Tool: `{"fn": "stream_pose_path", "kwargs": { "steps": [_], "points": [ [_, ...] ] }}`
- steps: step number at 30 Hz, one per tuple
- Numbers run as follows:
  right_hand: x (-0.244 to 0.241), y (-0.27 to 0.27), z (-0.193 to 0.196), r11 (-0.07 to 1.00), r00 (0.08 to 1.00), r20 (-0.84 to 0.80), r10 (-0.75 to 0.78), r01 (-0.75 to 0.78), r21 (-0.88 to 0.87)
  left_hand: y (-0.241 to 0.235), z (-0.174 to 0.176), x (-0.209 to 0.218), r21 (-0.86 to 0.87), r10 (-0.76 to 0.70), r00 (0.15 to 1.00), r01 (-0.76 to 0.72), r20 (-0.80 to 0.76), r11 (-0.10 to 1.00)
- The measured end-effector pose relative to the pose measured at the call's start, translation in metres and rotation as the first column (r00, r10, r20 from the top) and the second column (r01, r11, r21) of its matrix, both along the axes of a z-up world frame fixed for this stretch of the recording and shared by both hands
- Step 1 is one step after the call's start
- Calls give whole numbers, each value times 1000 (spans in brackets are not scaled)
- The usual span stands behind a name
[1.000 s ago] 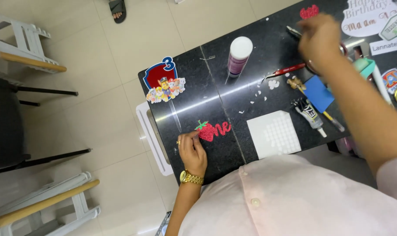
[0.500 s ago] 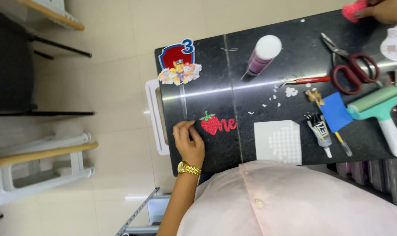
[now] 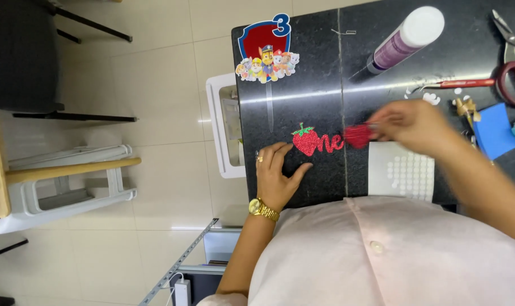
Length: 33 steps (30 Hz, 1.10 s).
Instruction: Assembling decorative character cutouts by applying glue and placing small pieces onto a base.
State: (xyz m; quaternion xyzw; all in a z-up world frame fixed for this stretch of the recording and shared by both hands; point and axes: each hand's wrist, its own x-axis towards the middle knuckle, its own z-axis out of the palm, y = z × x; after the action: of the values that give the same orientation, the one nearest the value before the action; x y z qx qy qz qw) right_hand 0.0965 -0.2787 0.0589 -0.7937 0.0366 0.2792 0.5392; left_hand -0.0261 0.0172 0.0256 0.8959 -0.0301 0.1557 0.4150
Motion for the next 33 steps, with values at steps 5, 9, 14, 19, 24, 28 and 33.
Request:
{"fn": "stream_pose_path", "kwargs": {
  "steps": [5, 9, 14, 19, 24, 28, 33],
  "points": [
    [-18, 79, -64, 989, 994, -96, 53, -39, 143, 6, -3, 10, -22, -78, 997, 78, -10, 997],
    [-18, 103, -29, 995, 994, -46, 99, -99, 2, 6, -6, 13, 33, -57, 998, 58, -38, 998],
    [-15, 111, -27, 990, 993, -4, 114, -114, -87, 4, -5, 15, 56, -48, 998, 49, -30, 997],
    [-14, 114, -24, 991, 993, -20, 113, -114, -70, 3, -12, 14, 100, -13, 998, 19, -62, 995],
    [-9, 114, -14, 976, 988, 0, 156, -155, -151, 0, -17, 14, 134, 26, 998, -18, -59, 991],
    [-5, 111, -17, 912, 944, 151, 294, -230, -341, 0, -17, 15, 138, 37, 997, -28, -63, 990],
    [-2, 109, -23, 894, 918, 191, 348, -263, -363, 0, -16, 15, 135, 33, 998, -26, -49, 991]
  ]
}}
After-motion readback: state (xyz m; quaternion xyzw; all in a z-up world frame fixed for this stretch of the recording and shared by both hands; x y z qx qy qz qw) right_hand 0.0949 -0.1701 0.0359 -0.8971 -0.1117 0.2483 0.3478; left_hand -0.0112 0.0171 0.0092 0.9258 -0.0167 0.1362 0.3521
